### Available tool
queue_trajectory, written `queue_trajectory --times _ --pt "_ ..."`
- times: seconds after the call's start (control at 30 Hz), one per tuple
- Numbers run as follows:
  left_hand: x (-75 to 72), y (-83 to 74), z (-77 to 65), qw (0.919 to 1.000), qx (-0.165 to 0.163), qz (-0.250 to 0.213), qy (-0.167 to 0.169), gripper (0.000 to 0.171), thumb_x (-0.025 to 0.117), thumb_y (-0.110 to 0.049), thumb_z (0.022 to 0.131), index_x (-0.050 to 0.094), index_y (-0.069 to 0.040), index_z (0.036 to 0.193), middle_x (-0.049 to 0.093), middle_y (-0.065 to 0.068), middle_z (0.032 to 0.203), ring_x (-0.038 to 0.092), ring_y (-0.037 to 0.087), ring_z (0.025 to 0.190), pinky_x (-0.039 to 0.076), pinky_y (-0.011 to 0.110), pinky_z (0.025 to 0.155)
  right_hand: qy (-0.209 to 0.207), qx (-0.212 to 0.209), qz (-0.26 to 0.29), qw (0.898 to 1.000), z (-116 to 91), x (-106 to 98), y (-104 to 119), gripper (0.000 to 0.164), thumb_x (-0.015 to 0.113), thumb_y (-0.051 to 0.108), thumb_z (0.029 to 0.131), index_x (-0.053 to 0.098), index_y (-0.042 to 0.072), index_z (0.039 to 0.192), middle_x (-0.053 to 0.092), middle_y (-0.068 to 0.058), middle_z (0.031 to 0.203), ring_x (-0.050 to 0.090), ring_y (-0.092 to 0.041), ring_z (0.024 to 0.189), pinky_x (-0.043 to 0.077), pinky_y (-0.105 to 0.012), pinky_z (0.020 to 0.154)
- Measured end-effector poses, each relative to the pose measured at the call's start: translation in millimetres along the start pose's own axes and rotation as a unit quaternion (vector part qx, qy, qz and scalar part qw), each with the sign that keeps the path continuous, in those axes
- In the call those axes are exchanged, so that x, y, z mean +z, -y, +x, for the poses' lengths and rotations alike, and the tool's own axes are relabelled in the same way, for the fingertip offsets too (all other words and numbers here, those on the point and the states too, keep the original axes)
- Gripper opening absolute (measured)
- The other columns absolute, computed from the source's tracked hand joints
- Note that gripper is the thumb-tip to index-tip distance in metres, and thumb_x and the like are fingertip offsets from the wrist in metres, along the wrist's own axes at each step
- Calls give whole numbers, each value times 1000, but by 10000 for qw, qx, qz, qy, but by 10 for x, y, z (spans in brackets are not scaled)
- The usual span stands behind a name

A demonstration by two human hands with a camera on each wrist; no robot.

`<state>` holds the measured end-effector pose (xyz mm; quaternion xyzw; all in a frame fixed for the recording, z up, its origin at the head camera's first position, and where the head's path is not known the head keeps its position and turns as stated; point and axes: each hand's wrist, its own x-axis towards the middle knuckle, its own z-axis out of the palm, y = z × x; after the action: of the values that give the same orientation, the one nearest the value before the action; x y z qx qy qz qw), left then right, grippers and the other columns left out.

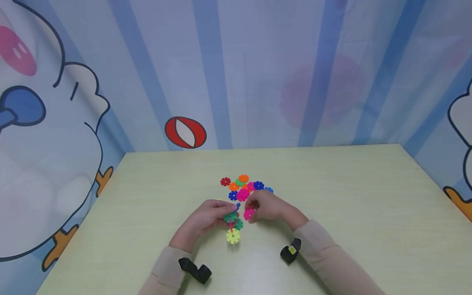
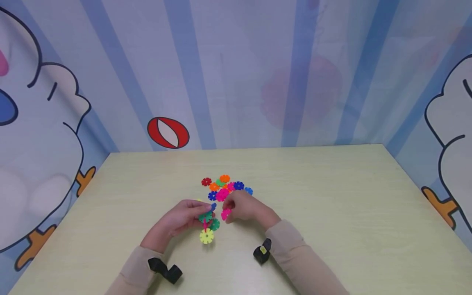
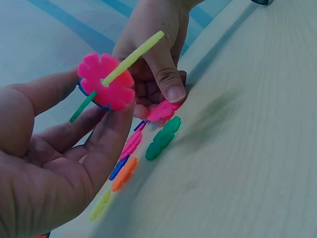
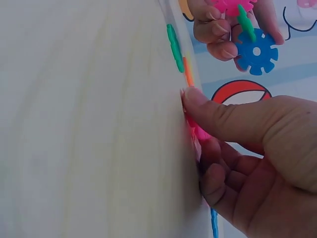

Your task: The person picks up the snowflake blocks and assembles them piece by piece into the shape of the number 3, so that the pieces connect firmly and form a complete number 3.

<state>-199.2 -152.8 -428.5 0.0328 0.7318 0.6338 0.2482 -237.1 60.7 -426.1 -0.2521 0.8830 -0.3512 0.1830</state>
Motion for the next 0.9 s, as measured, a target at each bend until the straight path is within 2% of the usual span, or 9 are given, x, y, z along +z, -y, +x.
queue_trajectory --times 0.13,0.27,0.47,0.6,0.77,0.9 --pt "16 11 3 10000 63 -11 -20 46 64 -30 93 61 6 121 69 9 100 68 18 88 56 35 83 -77 -181 155 9997 -42 -4 -54 14 77 6 78 68 9 89 60 1 81 53 -15 76 48 -27 69" --pt "36 11 3 9999 153 -47 40 46 64 -29 94 60 8 121 69 11 101 69 18 87 56 35 83 -85 -122 686 9975 -84 -10 -147 9 72 8 85 69 6 93 63 0 81 55 -14 71 50 -27 66" --pt "68 7 -2 9999 149 -53 61 45 63 -28 94 60 8 122 69 10 102 69 18 87 56 35 84 -233 39 1321 9910 -133 -55 -236 15 63 9 92 69 3 105 66 -3 84 62 -16 68 54 -29 67" --pt "84 -2 -10 9999 100 -16 34 45 63 -28 94 60 7 122 70 10 102 69 19 88 56 36 83 -409 -24 1608 9861 -171 -99 -212 19 63 11 93 68 2 108 67 -4 83 63 -17 69 54 -31 68" --pt "105 -5 -1 10000 78 -5 53 44 63 -29 94 61 6 122 70 12 102 69 20 89 56 37 83 -470 -112 2057 9774 -212 -128 -167 22 62 13 93 67 -1 111 69 -5 86 63 -16 70 56 -33 70" --pt "114 7 8 9999 118 -23 121 42 63 -27 94 62 6 120 71 12 100 69 21 88 56 36 83 -463 -146 2211 9740 -223 -131 -141 24 63 14 94 68 -1 111 69 -5 86 62 -15 70 56 -31 70"
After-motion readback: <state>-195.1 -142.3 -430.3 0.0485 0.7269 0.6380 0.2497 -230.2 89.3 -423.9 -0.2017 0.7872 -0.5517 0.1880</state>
